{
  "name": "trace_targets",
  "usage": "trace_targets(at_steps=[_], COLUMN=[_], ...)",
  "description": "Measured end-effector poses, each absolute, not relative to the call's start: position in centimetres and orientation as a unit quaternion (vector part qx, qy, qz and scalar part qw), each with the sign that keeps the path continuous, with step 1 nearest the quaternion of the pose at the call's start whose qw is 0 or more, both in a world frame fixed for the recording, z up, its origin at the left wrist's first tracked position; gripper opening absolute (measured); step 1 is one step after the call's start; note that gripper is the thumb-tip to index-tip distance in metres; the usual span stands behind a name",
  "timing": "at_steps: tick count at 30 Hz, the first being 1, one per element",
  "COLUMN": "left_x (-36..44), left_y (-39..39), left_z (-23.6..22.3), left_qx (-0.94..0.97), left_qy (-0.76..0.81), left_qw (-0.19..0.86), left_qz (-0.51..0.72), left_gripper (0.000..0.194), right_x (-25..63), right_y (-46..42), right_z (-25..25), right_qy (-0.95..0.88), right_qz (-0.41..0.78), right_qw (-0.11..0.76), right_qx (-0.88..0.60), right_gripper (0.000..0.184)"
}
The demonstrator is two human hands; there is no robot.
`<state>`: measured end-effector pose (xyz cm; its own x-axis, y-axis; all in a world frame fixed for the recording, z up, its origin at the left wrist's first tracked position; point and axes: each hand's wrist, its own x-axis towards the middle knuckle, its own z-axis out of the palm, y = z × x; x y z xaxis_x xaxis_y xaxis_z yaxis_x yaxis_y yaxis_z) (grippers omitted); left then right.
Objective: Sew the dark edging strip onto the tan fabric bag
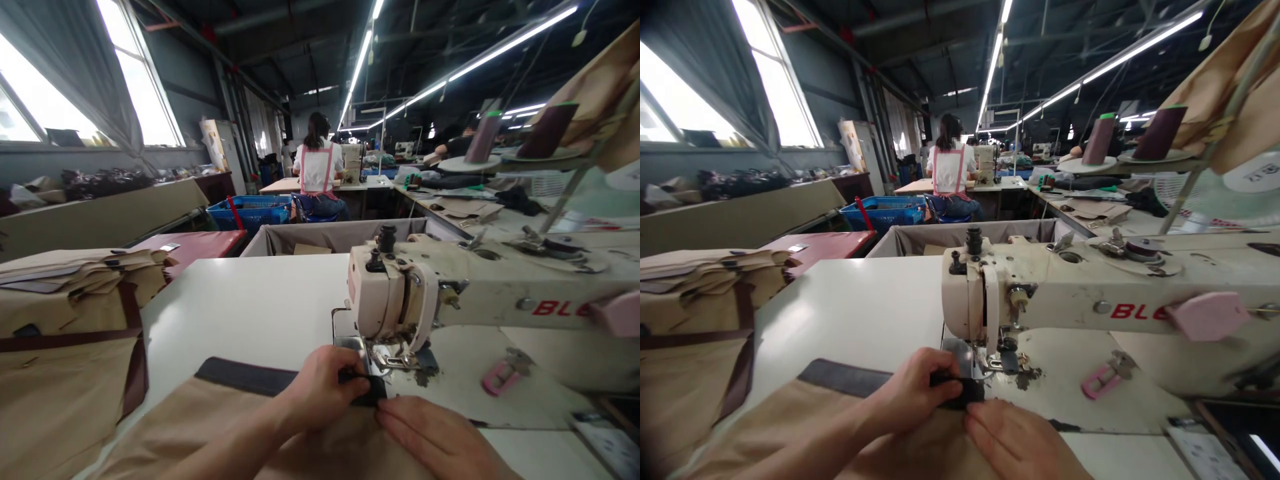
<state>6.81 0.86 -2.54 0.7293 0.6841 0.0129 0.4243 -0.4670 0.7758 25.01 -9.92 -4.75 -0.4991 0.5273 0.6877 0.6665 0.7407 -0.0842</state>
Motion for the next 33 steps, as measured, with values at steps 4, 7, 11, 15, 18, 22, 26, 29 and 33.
trace_targets(at_steps=[4, 7, 11, 15, 18, 22, 26, 29, 33], left_x=[9.1, 9.9, 10.1, 10.2, 10.3, 10.4, 10.5, 10.7, 10.8], left_y=[2.6, 3.3, 3.9, 4.1, 4.3, 4.3, 4.2, 4.5, 4.2], left_z=[-4.4, -4.7, -4.5, -4.2, -4.1, -4.3, -4.7, -4.7, -4.5], left_qx=[0.852, 0.851, 0.855, 0.860, 0.861, 0.860, 0.860, 0.860, 0.856], left_qy=[0.392, 0.425, 0.427, 0.425, 0.427, 0.428, 0.431, 0.434, 0.442], left_qw=[0.315, 0.286, 0.280, 0.272, 0.266, 0.266, 0.259, 0.249, 0.246], left_qz=[0.143, 0.118, 0.093, 0.082, 0.080, 0.081, 0.091, 0.102, 0.107], left_gripper=[0.007, 0.010, 0.012, 0.013, 0.014, 0.017, 0.017, 0.015, 0.011], right_x=[25.6, 25.9, 26.4, 26.7, 26.8, 26.9, 26.8, 26.6, 26.5], right_y=[-6.8, -6.0, -6.0, -6.0, -6.0, -6.1, -6.3, -6.3, -6.0], right_z=[-5.4, -6.2, -6.3, -5.3, -5.2, -5.4, -5.1, -5.2, -5.8], right_qy=[-0.865, -0.853, -0.844, -0.864, -0.860, -0.860, -0.863, -0.855, -0.821], right_qz=[-0.068, -0.079, -0.113, -0.118, -0.101, -0.091, -0.071, -0.064, 0.030], right_qw=[0.335, 0.348, 0.352, 0.273, 0.269, 0.269, 0.244, 0.240, 0.279], right_qx=[-0.367, -0.380, -0.388, -0.407, -0.422, -0.424, -0.436, -0.455, -0.497], right_gripper=[0.041, 0.042, 0.043, 0.047, 0.040, 0.037, 0.041, 0.042, 0.029])
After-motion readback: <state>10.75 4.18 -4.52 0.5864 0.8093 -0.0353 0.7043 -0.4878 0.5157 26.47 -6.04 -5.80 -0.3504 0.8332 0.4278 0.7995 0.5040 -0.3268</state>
